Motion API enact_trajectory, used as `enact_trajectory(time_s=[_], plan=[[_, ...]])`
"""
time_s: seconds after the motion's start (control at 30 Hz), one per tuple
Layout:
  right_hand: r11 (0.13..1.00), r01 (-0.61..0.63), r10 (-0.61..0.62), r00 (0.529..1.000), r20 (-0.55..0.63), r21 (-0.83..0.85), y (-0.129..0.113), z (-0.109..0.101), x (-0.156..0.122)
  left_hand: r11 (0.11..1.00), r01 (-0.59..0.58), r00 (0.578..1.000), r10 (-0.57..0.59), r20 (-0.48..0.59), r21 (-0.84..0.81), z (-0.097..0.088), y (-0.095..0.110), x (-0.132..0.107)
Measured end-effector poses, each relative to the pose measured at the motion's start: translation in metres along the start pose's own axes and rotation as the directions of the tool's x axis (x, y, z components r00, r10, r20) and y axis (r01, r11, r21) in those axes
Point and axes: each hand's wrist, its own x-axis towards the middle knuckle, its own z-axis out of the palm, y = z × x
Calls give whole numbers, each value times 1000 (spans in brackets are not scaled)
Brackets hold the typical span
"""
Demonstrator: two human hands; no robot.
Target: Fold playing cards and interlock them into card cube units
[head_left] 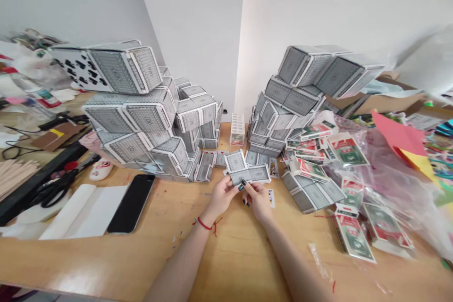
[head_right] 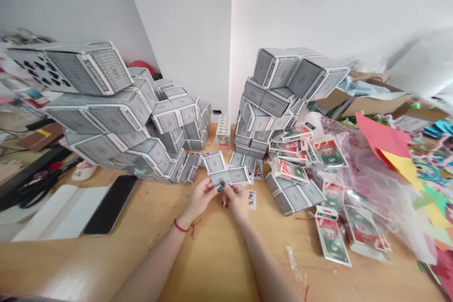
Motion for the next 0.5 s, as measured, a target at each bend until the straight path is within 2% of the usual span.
enact_trajectory(time_s=[0.13, 0.37, 0.5], plan=[[997, 46, -42, 997, 62, -69, -5, -2, 0, 1000, -2, 1000, 2, -8, 14, -3, -4, 2], [972, 66, -50, 996, 73, -224, -5, -4, 1, 999, 53, 999, -53, 13, -3, -12, -12, 6], [973, 68, -49, 995, 90, -222, -5, -3, -1, 998, 66, 998, -66, 24, -14, -14, -11, 6]])
